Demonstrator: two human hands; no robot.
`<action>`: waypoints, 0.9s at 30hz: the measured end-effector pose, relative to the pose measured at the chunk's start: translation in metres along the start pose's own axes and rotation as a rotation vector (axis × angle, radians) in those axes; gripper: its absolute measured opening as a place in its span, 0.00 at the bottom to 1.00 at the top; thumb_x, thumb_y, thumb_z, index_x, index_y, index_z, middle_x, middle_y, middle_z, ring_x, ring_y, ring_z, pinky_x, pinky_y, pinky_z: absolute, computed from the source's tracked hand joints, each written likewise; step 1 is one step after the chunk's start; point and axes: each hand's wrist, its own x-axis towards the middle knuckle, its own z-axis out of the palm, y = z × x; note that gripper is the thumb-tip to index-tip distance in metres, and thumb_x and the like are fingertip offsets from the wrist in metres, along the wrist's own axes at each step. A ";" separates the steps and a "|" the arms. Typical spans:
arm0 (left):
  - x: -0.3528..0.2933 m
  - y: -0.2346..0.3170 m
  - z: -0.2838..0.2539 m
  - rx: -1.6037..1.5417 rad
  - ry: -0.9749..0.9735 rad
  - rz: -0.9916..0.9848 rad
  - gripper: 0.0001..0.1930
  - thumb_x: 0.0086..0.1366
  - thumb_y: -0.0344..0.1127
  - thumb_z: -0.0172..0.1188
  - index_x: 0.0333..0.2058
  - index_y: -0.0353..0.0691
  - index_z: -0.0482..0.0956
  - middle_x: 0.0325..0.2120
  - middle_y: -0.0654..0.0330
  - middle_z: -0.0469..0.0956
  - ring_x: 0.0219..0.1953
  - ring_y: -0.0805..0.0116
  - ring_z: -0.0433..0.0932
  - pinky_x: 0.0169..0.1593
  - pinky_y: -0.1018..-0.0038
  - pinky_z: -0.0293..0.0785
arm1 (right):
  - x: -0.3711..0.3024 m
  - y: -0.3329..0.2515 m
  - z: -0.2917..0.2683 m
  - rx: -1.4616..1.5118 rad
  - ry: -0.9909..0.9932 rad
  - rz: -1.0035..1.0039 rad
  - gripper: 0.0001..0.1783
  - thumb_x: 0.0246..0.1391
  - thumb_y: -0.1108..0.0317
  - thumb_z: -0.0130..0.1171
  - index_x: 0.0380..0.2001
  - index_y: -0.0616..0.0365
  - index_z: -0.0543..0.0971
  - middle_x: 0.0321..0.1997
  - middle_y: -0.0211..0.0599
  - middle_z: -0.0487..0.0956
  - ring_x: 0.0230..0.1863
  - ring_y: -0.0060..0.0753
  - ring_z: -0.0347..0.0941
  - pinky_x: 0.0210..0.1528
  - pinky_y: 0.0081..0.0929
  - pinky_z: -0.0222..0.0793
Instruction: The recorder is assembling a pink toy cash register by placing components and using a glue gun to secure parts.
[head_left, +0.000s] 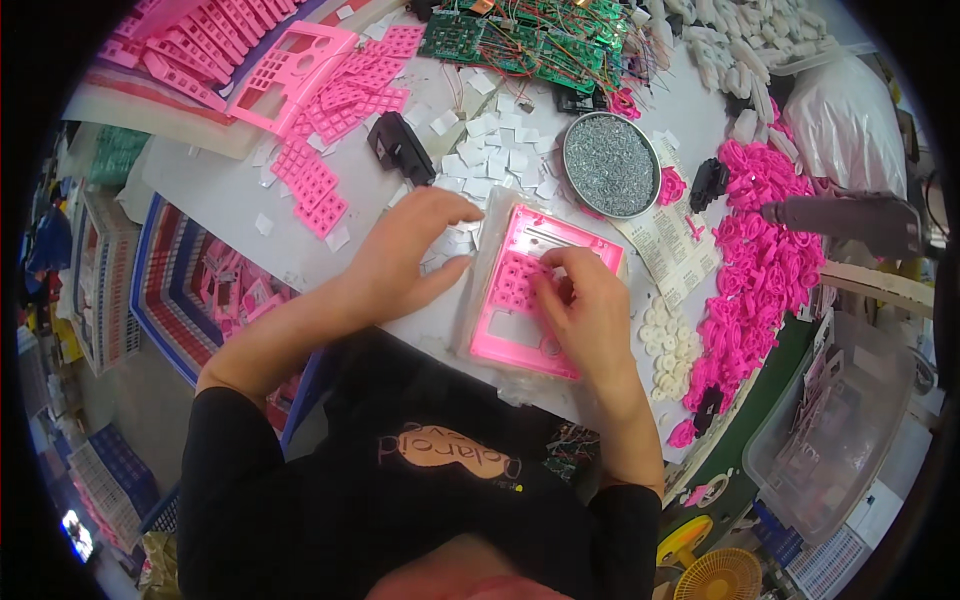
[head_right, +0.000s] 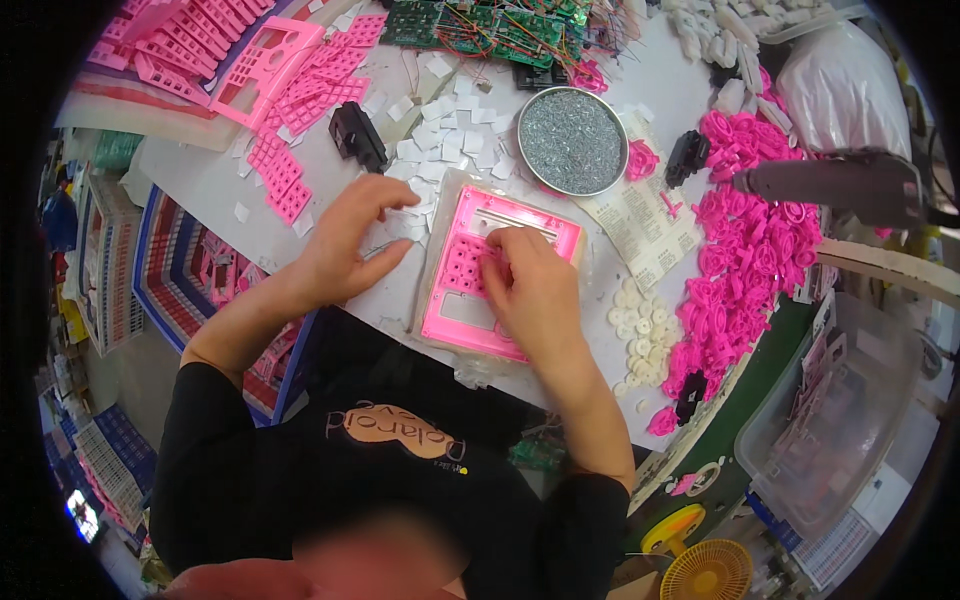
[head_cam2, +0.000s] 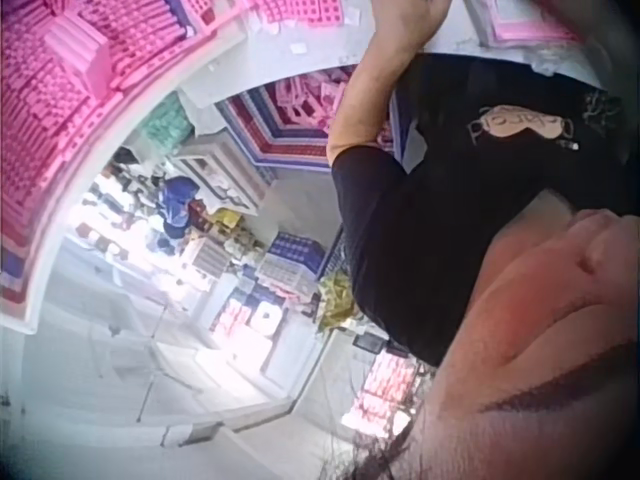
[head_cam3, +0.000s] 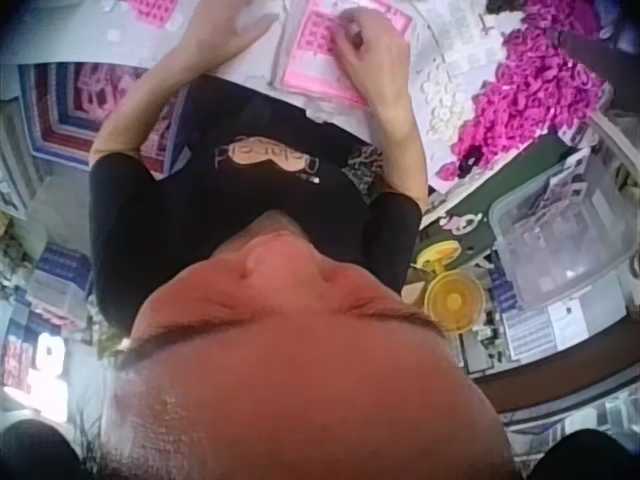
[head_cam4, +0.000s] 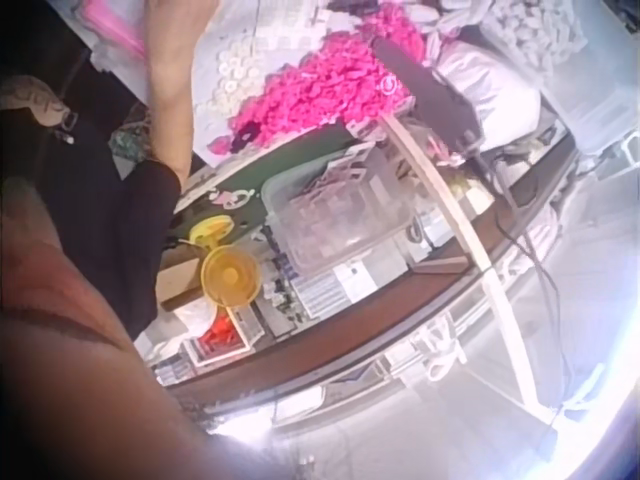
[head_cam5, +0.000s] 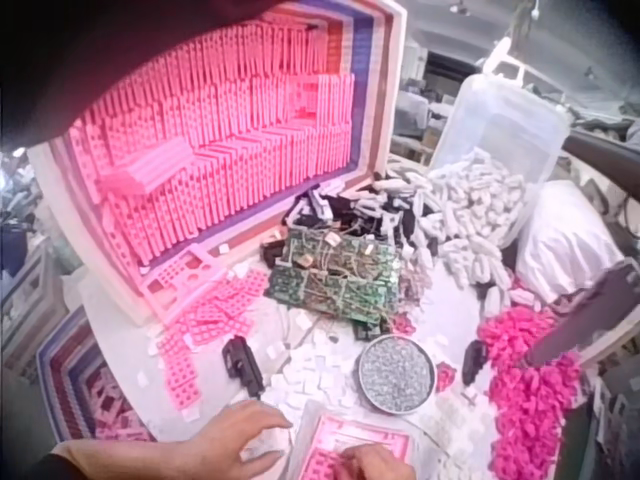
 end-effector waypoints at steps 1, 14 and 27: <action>0.005 0.001 -0.005 0.020 0.008 0.005 0.22 0.54 0.24 0.65 0.49 0.37 0.73 0.45 0.55 0.74 0.42 0.61 0.74 0.41 0.71 0.71 | -0.001 -0.001 0.000 -0.066 0.063 -0.087 0.17 0.48 0.72 0.65 0.43 0.59 0.78 0.42 0.43 0.78 0.38 0.41 0.77 0.39 0.33 0.73; 0.114 -0.110 -0.086 0.392 0.214 -0.146 0.16 0.60 0.41 0.63 0.43 0.38 0.80 0.35 0.59 0.81 0.34 0.66 0.77 0.38 0.71 0.73 | -0.035 -0.023 0.023 -0.469 -0.309 -0.325 0.60 0.43 0.35 0.63 0.64 0.76 0.58 0.73 0.63 0.52 0.76 0.61 0.42 0.70 0.67 0.38; 0.204 -0.143 -0.045 0.602 0.212 -0.716 0.26 0.50 0.54 0.68 0.44 0.44 0.81 0.38 0.51 0.83 0.43 0.49 0.81 0.48 0.49 0.72 | -0.038 -0.020 0.027 -0.474 -0.286 -0.299 0.61 0.41 0.37 0.66 0.66 0.75 0.56 0.74 0.62 0.50 0.77 0.60 0.41 0.70 0.68 0.38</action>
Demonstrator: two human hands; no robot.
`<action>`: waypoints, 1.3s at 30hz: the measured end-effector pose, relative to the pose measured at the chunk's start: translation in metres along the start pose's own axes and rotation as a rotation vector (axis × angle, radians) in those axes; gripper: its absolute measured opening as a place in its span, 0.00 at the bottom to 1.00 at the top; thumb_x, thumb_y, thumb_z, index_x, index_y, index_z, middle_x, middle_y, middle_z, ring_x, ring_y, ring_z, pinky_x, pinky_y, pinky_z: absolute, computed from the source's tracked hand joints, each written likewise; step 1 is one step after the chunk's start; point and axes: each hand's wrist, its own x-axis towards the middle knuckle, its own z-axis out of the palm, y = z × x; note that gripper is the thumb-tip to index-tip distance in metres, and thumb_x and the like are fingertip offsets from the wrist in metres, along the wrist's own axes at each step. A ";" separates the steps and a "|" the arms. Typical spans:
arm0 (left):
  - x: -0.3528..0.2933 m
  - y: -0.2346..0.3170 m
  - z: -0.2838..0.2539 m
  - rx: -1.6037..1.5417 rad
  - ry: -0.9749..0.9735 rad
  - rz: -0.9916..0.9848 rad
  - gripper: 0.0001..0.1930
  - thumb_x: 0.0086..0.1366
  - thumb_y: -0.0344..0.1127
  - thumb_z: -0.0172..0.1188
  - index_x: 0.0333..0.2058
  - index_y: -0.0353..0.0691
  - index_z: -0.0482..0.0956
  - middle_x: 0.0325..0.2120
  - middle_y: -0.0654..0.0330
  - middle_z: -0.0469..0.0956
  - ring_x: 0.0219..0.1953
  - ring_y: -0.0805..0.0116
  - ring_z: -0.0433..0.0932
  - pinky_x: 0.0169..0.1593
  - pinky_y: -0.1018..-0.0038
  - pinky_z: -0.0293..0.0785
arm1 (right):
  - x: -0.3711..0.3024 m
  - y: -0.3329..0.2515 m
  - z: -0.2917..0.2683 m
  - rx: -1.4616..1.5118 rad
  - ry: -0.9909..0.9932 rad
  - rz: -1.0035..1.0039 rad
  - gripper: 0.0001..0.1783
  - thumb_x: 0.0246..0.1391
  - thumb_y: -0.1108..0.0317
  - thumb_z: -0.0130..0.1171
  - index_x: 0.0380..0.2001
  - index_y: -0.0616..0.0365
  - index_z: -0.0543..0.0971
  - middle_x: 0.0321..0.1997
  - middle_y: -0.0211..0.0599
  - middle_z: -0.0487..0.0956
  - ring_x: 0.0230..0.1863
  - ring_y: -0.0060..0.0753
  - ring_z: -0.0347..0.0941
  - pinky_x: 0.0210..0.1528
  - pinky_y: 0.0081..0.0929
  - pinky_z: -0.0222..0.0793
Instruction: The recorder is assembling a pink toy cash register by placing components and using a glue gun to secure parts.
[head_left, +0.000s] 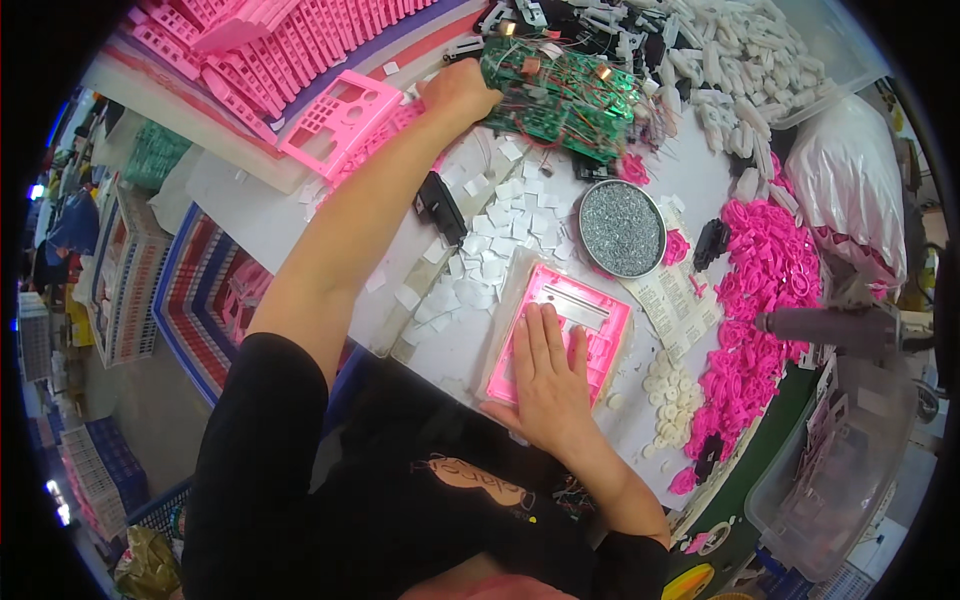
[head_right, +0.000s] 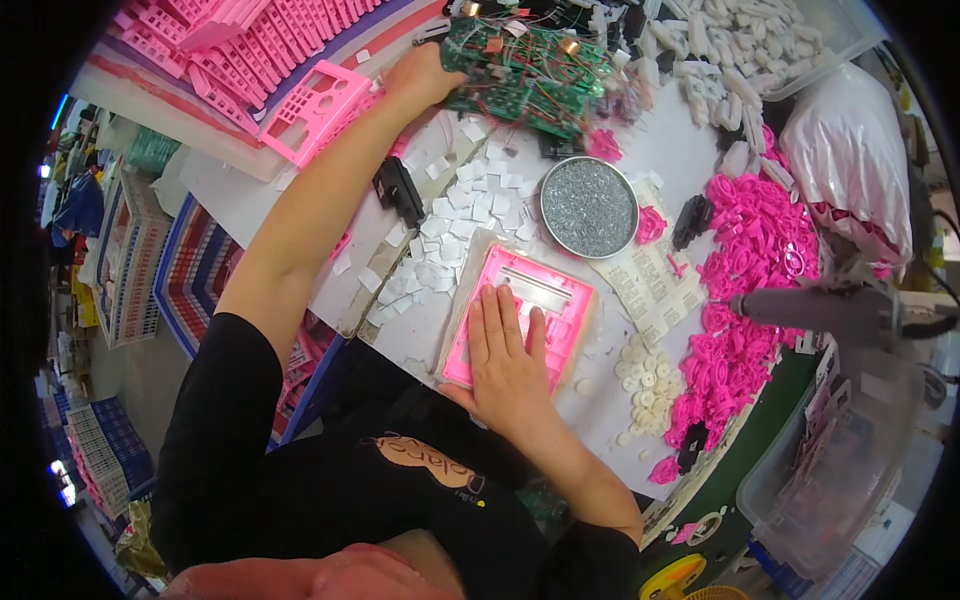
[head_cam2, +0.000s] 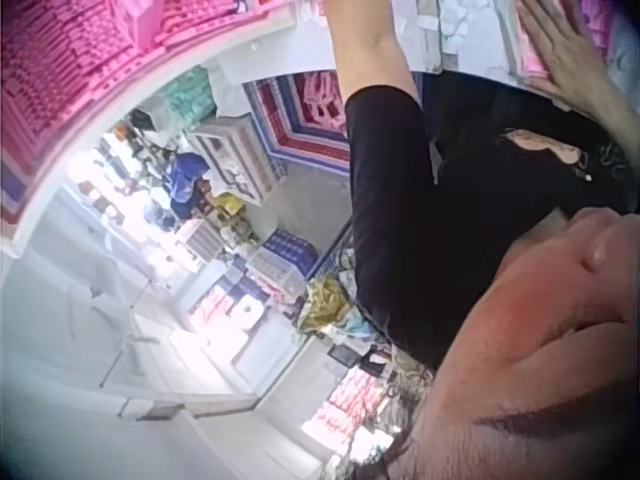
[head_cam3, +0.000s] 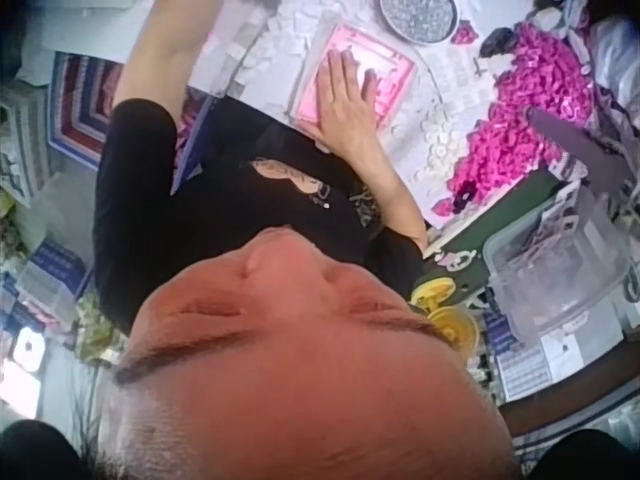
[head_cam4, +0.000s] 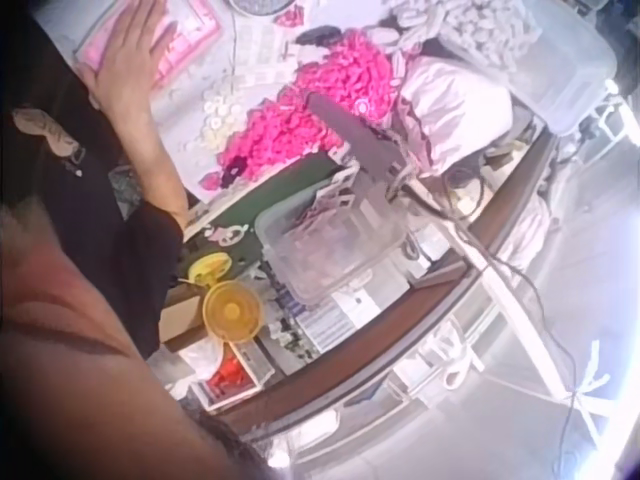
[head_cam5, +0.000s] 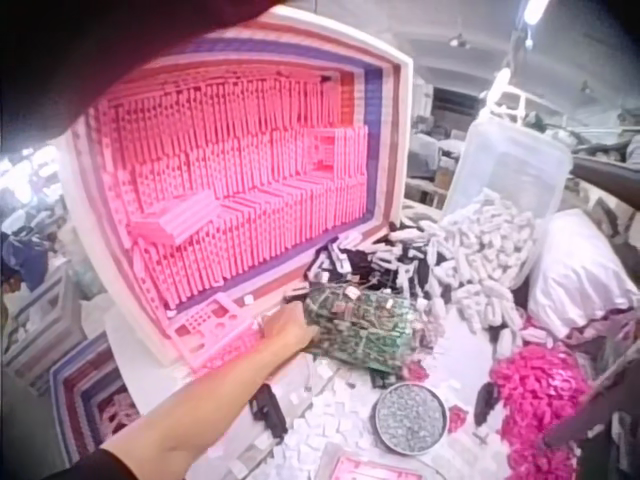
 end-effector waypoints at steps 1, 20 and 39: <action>0.001 0.001 0.005 0.005 0.031 0.043 0.24 0.51 0.51 0.68 0.43 0.44 0.81 0.37 0.50 0.83 0.43 0.49 0.82 0.46 0.51 0.73 | 0.001 -0.001 -0.001 0.001 0.000 -0.001 0.61 0.41 0.37 0.66 0.65 0.75 0.56 0.74 0.62 0.50 0.76 0.60 0.41 0.69 0.68 0.38; -0.248 0.024 -0.072 -0.716 0.320 0.894 0.16 0.48 0.28 0.66 0.35 0.41 0.71 0.39 0.59 0.71 0.42 0.58 0.73 0.50 0.61 0.66 | 0.039 0.032 -0.052 1.781 0.586 0.199 0.14 0.60 0.75 0.58 0.49 0.68 0.76 0.39 0.37 0.81 0.36 0.22 0.78 0.40 0.22 0.76; -0.275 -0.018 -0.046 -1.565 -0.825 -0.007 0.21 0.70 0.30 0.55 0.60 0.35 0.68 0.51 0.55 0.78 0.52 0.67 0.78 0.53 0.66 0.76 | -0.001 0.047 -0.030 1.623 0.550 0.351 0.14 0.67 0.68 0.50 0.42 0.69 0.80 0.32 0.38 0.82 0.23 0.19 0.73 0.25 0.17 0.69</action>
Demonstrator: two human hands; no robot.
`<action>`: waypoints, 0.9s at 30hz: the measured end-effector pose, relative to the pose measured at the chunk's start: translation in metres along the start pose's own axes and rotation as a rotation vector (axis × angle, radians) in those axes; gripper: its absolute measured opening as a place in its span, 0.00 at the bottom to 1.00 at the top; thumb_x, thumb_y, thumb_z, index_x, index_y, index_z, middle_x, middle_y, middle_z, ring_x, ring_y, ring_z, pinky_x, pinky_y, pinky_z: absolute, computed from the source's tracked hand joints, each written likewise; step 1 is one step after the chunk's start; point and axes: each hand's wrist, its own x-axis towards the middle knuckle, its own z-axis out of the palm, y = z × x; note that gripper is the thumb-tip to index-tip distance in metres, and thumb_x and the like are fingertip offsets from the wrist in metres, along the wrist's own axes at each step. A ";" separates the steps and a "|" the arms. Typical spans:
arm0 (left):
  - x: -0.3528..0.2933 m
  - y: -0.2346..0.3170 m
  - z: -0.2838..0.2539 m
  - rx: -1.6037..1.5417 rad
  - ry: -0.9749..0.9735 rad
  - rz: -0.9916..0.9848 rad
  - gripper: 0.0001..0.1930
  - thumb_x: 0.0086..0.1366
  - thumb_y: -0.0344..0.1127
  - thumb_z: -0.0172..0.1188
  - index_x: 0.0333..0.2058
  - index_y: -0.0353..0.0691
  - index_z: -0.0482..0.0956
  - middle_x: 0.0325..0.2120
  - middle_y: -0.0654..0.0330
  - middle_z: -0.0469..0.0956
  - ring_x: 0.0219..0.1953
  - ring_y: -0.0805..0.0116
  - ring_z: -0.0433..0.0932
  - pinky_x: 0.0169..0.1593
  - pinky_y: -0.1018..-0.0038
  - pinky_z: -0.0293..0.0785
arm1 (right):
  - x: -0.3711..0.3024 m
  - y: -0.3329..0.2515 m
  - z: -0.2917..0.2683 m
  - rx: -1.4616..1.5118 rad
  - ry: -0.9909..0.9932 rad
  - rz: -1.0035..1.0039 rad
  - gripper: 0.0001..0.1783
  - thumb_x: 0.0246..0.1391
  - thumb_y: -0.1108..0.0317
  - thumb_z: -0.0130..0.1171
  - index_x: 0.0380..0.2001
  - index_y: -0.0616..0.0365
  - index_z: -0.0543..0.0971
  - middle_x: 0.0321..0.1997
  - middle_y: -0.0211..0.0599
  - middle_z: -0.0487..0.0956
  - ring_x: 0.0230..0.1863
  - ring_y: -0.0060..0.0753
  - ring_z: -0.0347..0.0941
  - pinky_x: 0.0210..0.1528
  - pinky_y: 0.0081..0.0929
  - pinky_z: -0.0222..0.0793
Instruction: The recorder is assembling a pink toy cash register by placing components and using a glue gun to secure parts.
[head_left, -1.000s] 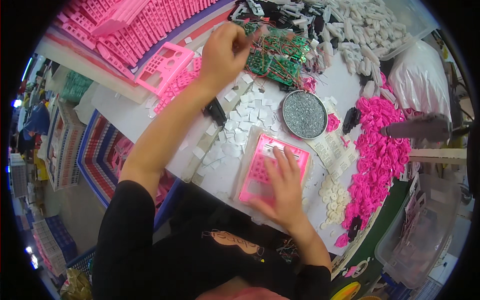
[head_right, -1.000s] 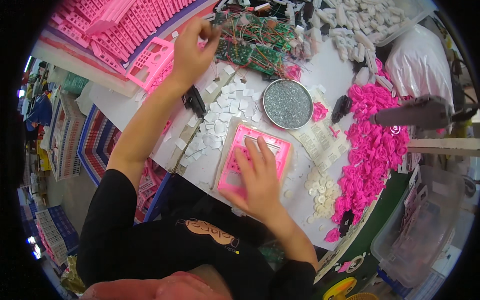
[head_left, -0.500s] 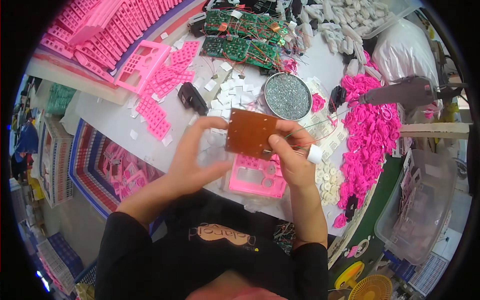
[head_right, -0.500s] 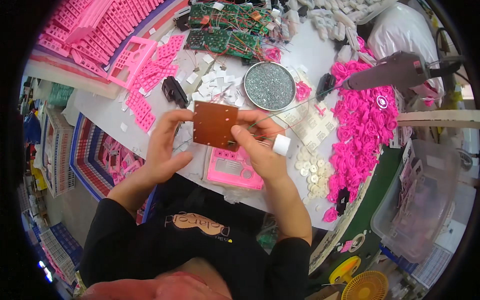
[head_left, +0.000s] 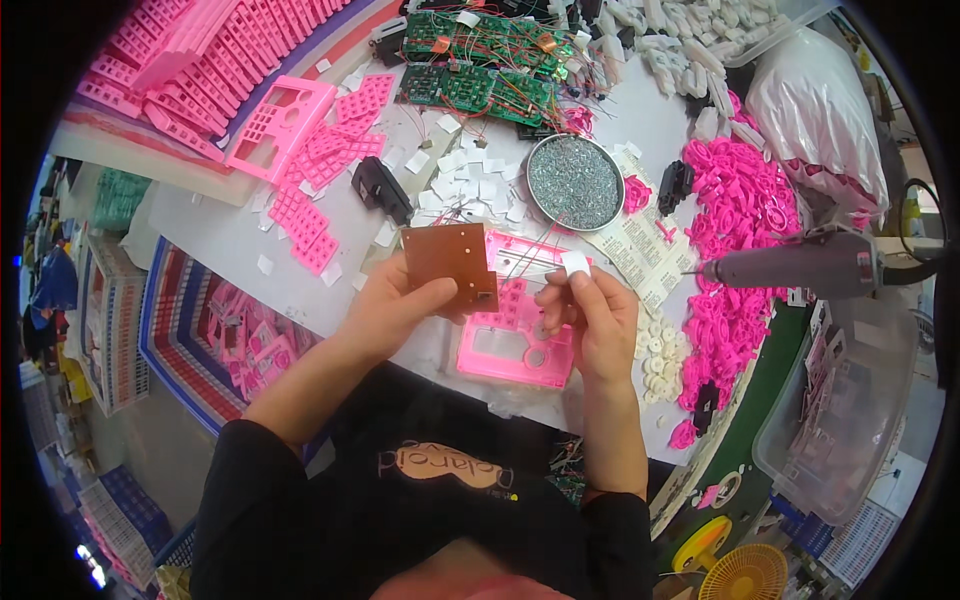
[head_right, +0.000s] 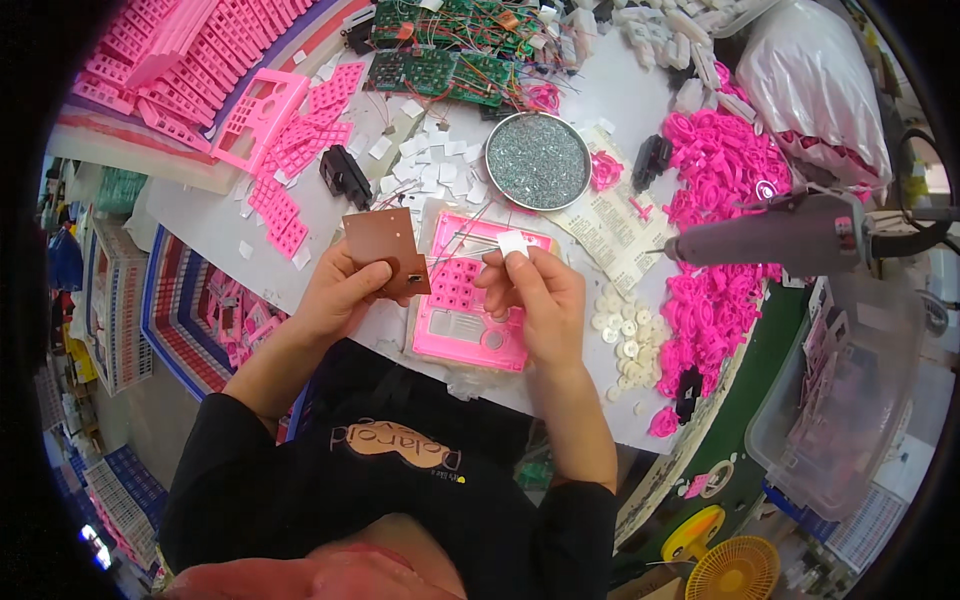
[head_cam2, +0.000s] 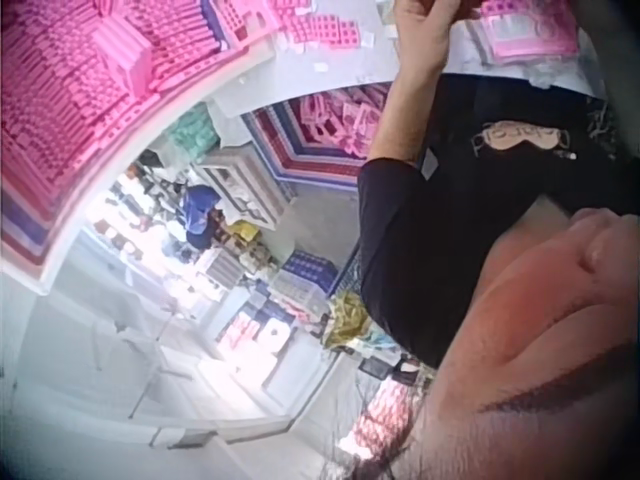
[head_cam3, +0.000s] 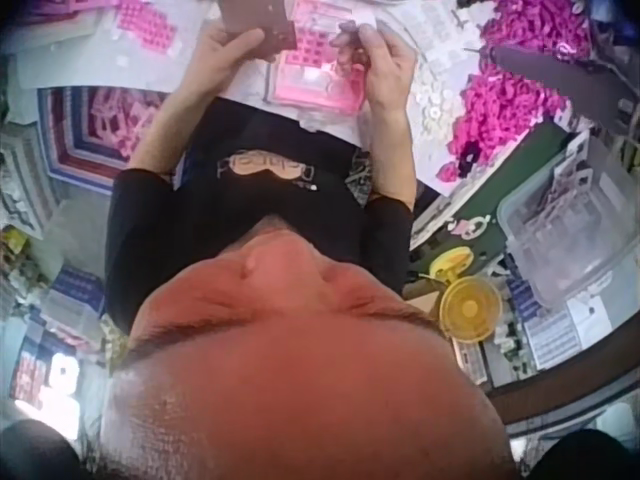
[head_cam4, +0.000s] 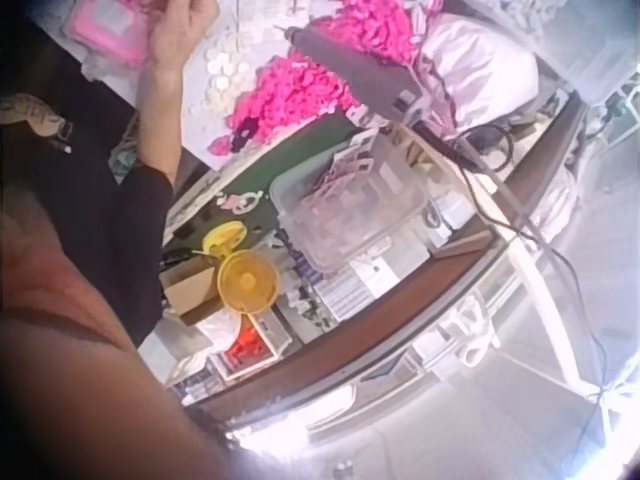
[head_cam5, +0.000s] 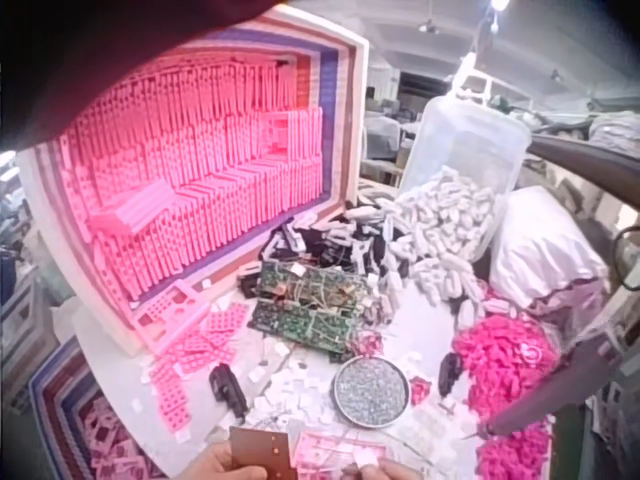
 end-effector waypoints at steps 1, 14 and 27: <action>0.000 -0.002 0.001 -0.034 0.005 0.003 0.21 0.70 0.31 0.55 0.60 0.35 0.68 0.52 0.55 0.78 0.52 0.67 0.78 0.53 0.66 0.76 | -0.001 -0.001 0.001 -0.017 0.013 0.002 0.14 0.67 0.68 0.51 0.41 0.69 0.81 0.32 0.38 0.82 0.23 0.19 0.72 0.25 0.17 0.68; 0.007 -0.004 0.008 -0.209 -0.225 0.037 0.24 0.72 0.47 0.52 0.59 0.37 0.66 0.44 0.54 0.80 0.38 0.64 0.81 0.37 0.71 0.77 | 0.016 0.002 0.013 -0.643 -0.222 0.034 0.13 0.59 0.64 0.60 0.37 0.65 0.82 0.22 0.25 0.77 0.21 0.15 0.67 0.24 0.16 0.64; -0.021 0.016 0.011 0.530 0.014 0.002 0.08 0.69 0.26 0.52 0.42 0.31 0.78 0.27 0.61 0.80 0.24 0.77 0.76 0.28 0.79 0.73 | -0.063 -0.006 -0.048 0.345 0.044 0.004 0.16 0.70 0.59 0.46 0.29 0.57 0.70 0.32 0.47 0.79 0.22 0.31 0.71 0.21 0.23 0.67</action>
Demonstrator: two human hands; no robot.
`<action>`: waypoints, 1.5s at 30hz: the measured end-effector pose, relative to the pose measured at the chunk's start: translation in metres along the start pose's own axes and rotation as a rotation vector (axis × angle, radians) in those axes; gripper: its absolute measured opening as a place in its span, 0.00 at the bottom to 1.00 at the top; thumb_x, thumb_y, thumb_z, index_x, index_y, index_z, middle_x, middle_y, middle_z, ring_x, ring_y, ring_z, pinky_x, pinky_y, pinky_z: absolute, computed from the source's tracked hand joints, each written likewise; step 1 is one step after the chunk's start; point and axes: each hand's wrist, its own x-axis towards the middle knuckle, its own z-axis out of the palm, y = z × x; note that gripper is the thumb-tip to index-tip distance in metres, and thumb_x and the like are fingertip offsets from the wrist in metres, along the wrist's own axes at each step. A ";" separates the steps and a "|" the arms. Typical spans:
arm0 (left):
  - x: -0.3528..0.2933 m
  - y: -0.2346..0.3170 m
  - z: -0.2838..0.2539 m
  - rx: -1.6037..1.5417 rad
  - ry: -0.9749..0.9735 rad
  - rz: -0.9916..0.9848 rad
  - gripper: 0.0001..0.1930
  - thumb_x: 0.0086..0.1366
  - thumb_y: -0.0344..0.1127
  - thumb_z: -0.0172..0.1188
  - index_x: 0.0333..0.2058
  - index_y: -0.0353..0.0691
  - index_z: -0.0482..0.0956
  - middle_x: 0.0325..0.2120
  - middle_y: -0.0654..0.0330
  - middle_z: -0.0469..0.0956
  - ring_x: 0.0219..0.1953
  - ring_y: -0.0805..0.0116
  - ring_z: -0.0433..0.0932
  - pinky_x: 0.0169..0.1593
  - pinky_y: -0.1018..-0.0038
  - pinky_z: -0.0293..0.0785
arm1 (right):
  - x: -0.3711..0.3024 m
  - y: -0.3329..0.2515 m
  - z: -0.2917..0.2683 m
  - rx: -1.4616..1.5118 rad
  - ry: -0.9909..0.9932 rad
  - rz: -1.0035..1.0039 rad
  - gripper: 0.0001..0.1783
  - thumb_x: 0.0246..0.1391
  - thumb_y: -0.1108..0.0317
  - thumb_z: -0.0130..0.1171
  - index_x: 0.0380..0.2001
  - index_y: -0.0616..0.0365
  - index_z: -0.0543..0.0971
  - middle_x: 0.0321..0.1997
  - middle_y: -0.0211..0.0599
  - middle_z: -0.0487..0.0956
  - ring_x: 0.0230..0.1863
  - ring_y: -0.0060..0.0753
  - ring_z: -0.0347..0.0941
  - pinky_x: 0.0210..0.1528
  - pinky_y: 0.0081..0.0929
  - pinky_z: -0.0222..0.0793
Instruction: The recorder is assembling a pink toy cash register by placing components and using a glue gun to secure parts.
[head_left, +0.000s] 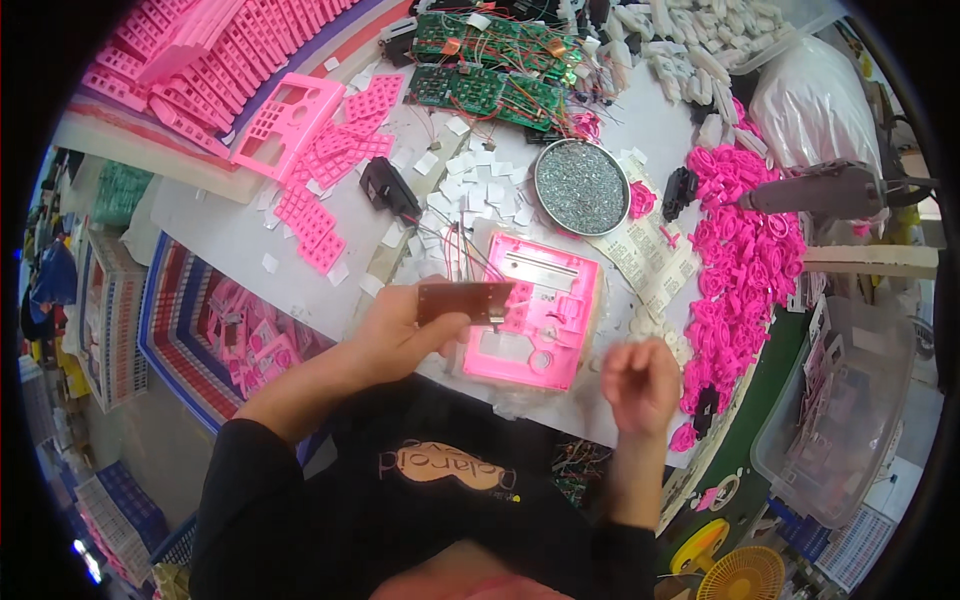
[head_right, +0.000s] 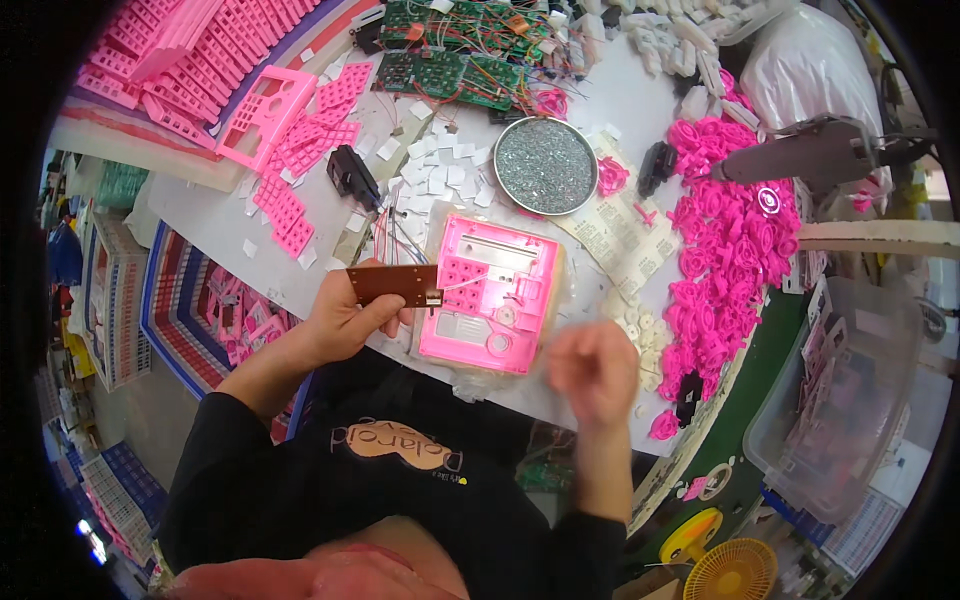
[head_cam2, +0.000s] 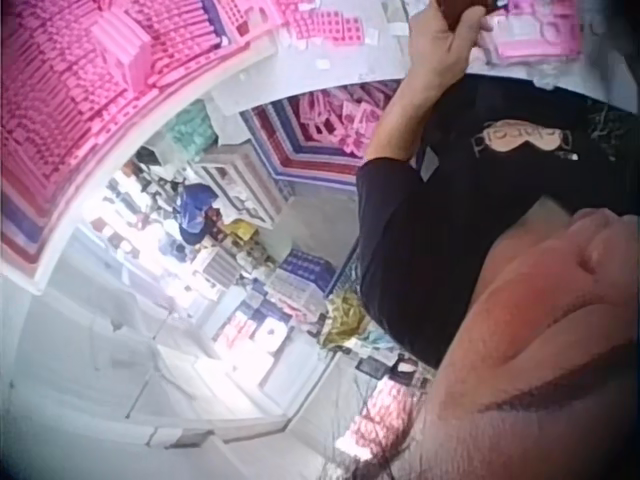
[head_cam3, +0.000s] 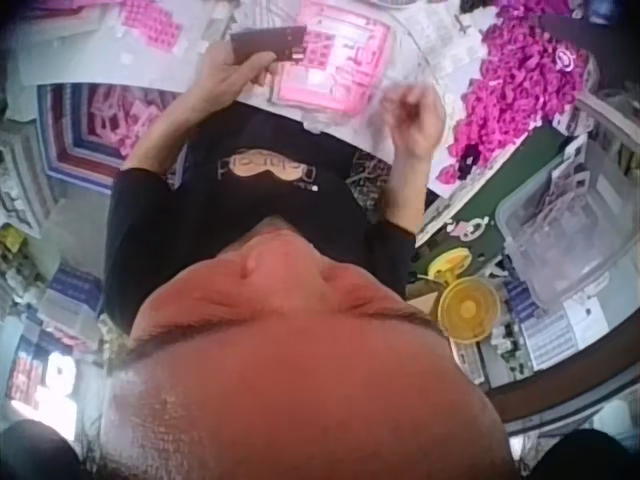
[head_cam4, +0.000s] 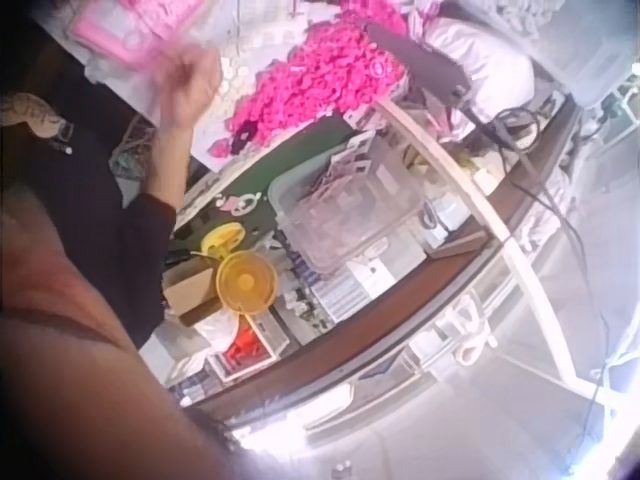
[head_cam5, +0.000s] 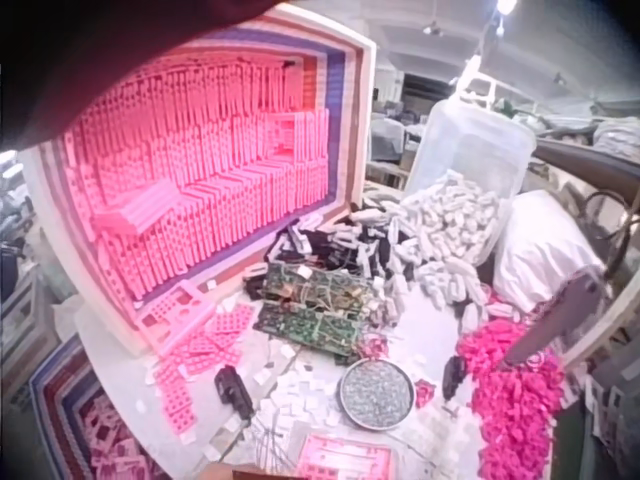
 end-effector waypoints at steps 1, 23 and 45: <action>-0.005 0.000 -0.004 0.081 -0.038 -0.014 0.09 0.68 0.28 0.54 0.44 0.33 0.78 0.27 0.60 0.80 0.25 0.76 0.77 0.30 0.77 0.73 | -0.017 -0.007 -0.015 -0.029 0.229 0.114 0.16 0.69 0.57 0.47 0.29 0.56 0.69 0.30 0.46 0.79 0.21 0.31 0.73 0.18 0.23 0.67; -0.025 -0.006 0.034 -0.063 -0.469 -0.233 0.21 0.69 0.39 0.57 0.57 0.40 0.66 0.34 0.56 0.80 0.29 0.66 0.81 0.31 0.70 0.77 | 0.031 -0.009 0.055 -1.001 -0.646 0.103 0.20 0.59 0.65 0.60 0.54 0.57 0.78 0.42 0.43 0.79 0.39 0.36 0.76 0.45 0.31 0.71; -0.007 -0.010 -0.002 0.649 -0.010 0.167 0.10 0.58 0.31 0.66 0.37 0.36 0.79 0.25 0.58 0.78 0.27 0.62 0.78 0.32 0.69 0.73 | 0.100 0.018 0.062 -1.607 -0.439 -0.013 0.16 0.54 0.65 0.63 0.44 0.60 0.78 0.28 0.50 0.80 0.32 0.53 0.78 0.34 0.43 0.71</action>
